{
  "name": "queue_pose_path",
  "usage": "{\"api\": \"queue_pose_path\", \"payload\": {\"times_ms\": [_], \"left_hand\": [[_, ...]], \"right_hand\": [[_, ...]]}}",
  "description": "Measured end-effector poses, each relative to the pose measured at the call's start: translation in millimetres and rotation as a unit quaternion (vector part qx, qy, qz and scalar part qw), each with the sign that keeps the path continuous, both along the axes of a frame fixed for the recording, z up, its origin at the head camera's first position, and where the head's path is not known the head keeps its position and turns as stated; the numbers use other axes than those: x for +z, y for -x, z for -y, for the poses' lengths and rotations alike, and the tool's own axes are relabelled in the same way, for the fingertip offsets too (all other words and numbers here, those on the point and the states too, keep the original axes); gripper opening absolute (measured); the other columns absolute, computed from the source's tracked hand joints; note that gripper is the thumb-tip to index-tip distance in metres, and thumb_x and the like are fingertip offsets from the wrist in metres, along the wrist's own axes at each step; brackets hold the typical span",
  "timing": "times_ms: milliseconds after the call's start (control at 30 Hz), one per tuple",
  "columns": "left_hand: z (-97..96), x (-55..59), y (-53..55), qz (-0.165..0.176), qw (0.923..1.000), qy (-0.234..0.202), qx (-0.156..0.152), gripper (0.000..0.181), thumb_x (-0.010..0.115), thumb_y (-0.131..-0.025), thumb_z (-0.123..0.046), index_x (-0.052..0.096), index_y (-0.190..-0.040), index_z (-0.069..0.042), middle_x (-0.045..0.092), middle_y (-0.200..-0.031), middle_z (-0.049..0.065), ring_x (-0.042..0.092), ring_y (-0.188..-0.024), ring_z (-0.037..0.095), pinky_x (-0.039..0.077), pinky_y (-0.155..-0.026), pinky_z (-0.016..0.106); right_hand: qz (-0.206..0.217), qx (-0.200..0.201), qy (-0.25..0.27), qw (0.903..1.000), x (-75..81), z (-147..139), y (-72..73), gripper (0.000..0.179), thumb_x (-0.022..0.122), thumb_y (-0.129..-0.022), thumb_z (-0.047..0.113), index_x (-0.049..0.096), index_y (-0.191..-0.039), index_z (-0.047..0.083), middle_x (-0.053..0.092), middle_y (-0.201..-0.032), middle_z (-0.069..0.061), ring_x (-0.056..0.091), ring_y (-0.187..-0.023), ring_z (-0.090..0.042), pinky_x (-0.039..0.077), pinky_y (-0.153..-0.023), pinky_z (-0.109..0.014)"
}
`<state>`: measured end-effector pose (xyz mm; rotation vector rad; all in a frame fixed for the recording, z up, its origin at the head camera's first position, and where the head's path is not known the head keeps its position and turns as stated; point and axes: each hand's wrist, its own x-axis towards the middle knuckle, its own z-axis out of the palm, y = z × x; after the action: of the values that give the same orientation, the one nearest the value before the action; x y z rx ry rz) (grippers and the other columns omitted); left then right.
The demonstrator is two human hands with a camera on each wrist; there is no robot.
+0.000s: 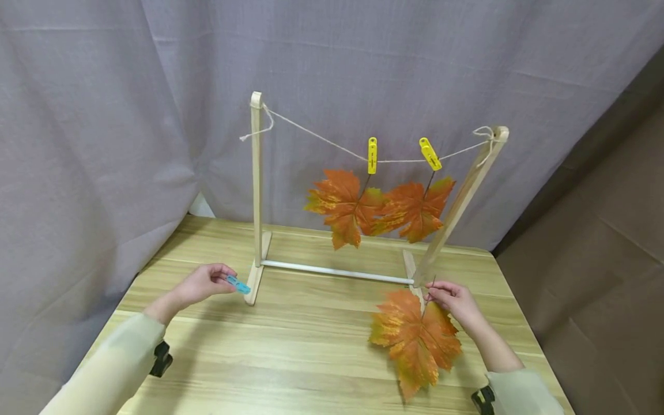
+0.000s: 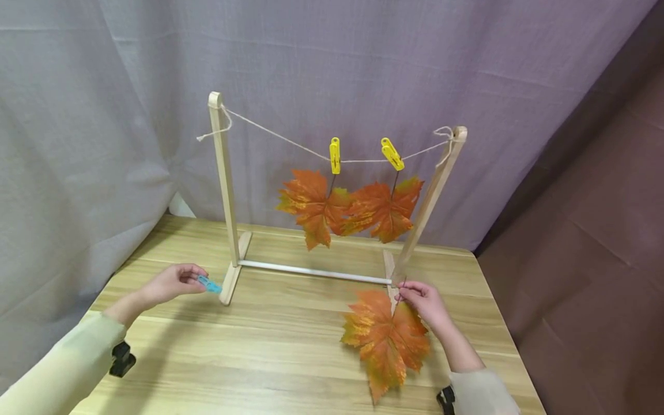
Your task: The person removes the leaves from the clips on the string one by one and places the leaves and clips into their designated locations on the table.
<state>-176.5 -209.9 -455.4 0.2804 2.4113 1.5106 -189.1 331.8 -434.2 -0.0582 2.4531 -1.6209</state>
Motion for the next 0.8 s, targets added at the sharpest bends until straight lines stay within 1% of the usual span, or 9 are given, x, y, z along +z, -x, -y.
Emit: {"api": "queue_pose_path", "payload": {"times_ms": [67,167,267,333,367,500,600,733,800], "left_hand": [[0.8,-8.0,-2.3,0.008,1.0,-0.002,0.0,0.04,0.066,-0.085,-0.012,0.052,-0.113,0.013,0.062,-0.098,0.016,0.057,-0.085,0.011,0.05,-0.073,0.02],[1.5,-19.8,-5.1,0.017,0.9999,-0.001,0.0,0.041,0.065,-0.086,-0.012,0.051,-0.115,0.013,0.062,-0.1,0.018,0.058,-0.089,0.018,0.051,-0.076,0.028],[1.8,-31.7,-7.3,0.031,0.9994,0.002,0.012,0.041,0.065,-0.087,-0.014,0.052,-0.116,0.012,0.061,-0.1,0.017,0.058,-0.092,0.022,0.051,-0.079,0.035],[1.8,-38.2,-9.0,0.041,0.999,0.005,0.018,0.041,0.065,-0.087,-0.015,0.051,-0.116,0.011,0.061,-0.1,0.015,0.057,-0.092,0.022,0.05,-0.08,0.037],[1.6,-41.2,-9.8,0.047,0.9986,0.004,0.022,0.042,0.065,-0.087,-0.015,0.051,-0.117,0.011,0.061,-0.1,0.014,0.057,-0.092,0.021,0.05,-0.081,0.037],[0.9,-50.3,-12.2,0.058,0.998,-0.001,0.022,0.041,0.064,-0.087,-0.015,0.051,-0.116,0.011,0.061,-0.1,0.013,0.057,-0.09,0.018,0.051,-0.079,0.033],[1.3,-55.3,-12.9,0.06,0.9981,-0.006,0.012,0.04,0.064,-0.087,-0.013,0.051,-0.114,0.012,0.061,-0.099,0.014,0.058,-0.088,0.017,0.051,-0.076,0.029],[2.2,-59.4,-12.8,0.052,0.9986,-0.007,0.0,0.038,0.064,-0.086,-0.011,0.05,-0.112,0.014,0.062,-0.097,0.014,0.058,-0.086,0.016,0.051,-0.072,0.023],[2.2,-60.9,-13.0,0.043,0.9991,0.0,-0.002,0.038,0.064,-0.086,-0.01,0.051,-0.112,0.014,0.062,-0.096,0.015,0.058,-0.085,0.015,0.05,-0.071,0.021]], "right_hand": [[0.01,-0.008,-0.007,0.9999,-5.7,-6,-0.5,0.037,0.05,-0.097,0.015,0.051,-0.117,-0.016,0.066,-0.082,0.015,0.064,-0.081,0.001,0.051,-0.075,-0.013],[0.022,-0.02,-0.014,0.9995,-14.7,-14,0.0,0.038,0.05,-0.097,0.016,0.051,-0.118,-0.016,0.066,-0.083,0.014,0.065,-0.083,0.001,0.051,-0.076,-0.012],[0.029,-0.03,-0.019,0.999,-23.9,-22,1.3,0.04,0.05,-0.097,0.015,0.049,-0.12,-0.018,0.066,-0.085,0.013,0.064,-0.083,0.002,0.05,-0.077,-0.012],[0.033,-0.036,-0.023,0.9986,-29.6,-26,1.8,0.041,0.049,-0.097,0.014,0.047,-0.121,-0.019,0.066,-0.088,0.013,0.063,-0.082,0.004,0.05,-0.077,-0.012],[0.034,-0.038,-0.025,0.9984,-32.6,-29,2.0,0.041,0.049,-0.097,0.013,0.046,-0.122,-0.02,0.066,-0.089,0.013,0.063,-0.081,0.004,0.05,-0.077,-0.012],[0.04,-0.044,-0.039,0.9975,-43.6,-38,1.2,0.04,0.047,-0.097,0.009,0.044,-0.122,-0.023,0.069,-0.099,-0.001,0.062,-0.08,0.005,0.051,-0.076,-0.012],[0.043,-0.052,-0.056,0.9962,-52.2,-44,1.1,0.041,0.048,-0.097,0.01,0.045,-0.121,-0.022,0.071,-0.098,-0.009,0.062,-0.077,0.006,0.051,-0.073,-0.012],[0.049,-0.065,-0.073,0.994,-62.4,-52,2.2,0.042,0.049,-0.097,0.013,0.047,-0.122,-0.02,0.072,-0.09,-0.006,0.061,-0.074,0.005,0.05,-0.07,-0.014],[0.054,-0.07,-0.079,0.9929,-66.6,-55,2.7,0.042,0.049,-0.097,0.014,0.047,-0.123,-0.02,0.072,-0.091,-0.006,0.06,-0.074,0.005,0.05,-0.07,-0.014]]}}
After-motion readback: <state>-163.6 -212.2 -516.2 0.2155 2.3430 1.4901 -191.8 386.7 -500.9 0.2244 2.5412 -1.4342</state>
